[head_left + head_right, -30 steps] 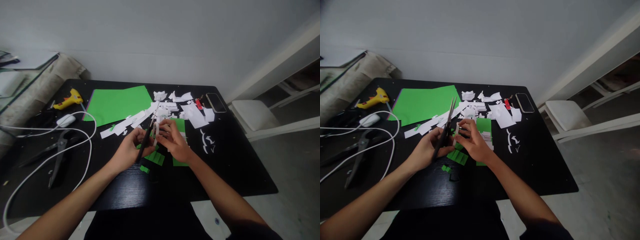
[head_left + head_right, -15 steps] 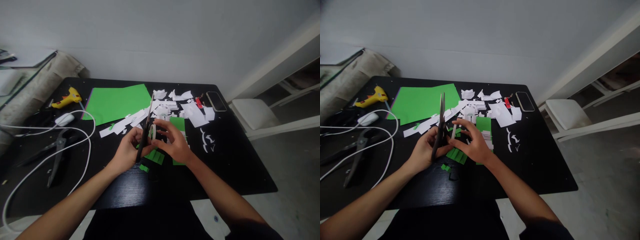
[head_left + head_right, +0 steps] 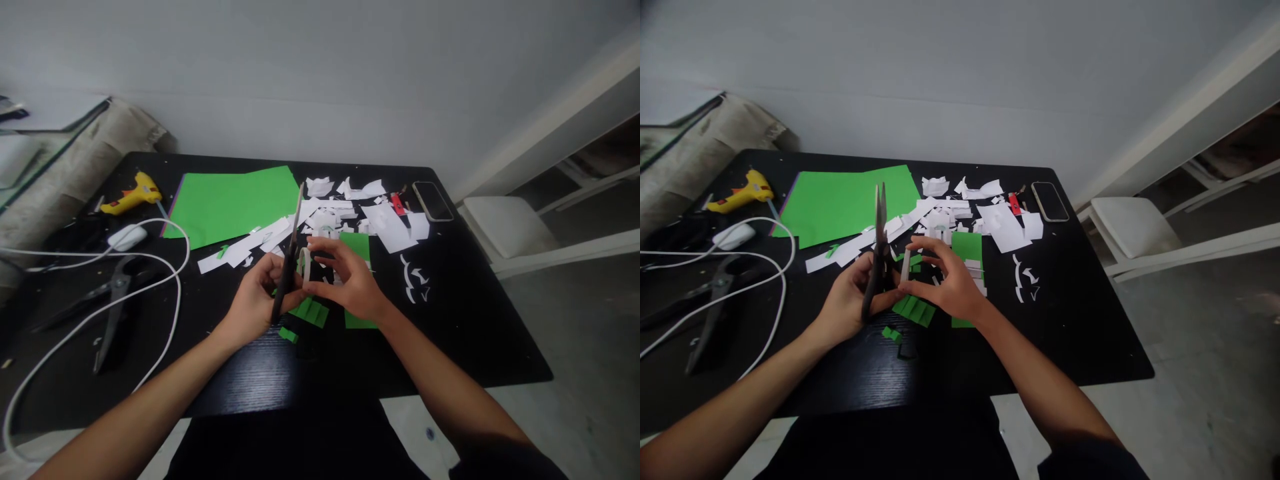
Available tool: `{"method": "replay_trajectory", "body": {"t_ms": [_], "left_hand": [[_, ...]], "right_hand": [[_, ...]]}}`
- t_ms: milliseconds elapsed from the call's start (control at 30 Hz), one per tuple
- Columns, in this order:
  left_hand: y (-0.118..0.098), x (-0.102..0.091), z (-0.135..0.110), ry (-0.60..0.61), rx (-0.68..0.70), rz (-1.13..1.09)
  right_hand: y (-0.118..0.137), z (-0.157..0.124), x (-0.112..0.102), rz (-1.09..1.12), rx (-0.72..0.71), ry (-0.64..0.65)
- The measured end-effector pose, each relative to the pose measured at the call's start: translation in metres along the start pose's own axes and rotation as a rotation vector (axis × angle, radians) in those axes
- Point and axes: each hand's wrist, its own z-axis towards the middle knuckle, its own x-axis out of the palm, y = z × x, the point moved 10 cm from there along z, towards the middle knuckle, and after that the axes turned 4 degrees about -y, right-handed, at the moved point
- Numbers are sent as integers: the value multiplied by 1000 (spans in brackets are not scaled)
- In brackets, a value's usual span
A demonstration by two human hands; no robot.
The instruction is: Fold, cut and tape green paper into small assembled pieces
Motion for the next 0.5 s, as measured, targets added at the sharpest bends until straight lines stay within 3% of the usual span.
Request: {"method": "replay_trajectory", "body": {"t_ms": [500], "left_hand": [[3,-2,3,-8,3,37]], "right_hand": [[25,-4,2,-115,-117,30]]}}
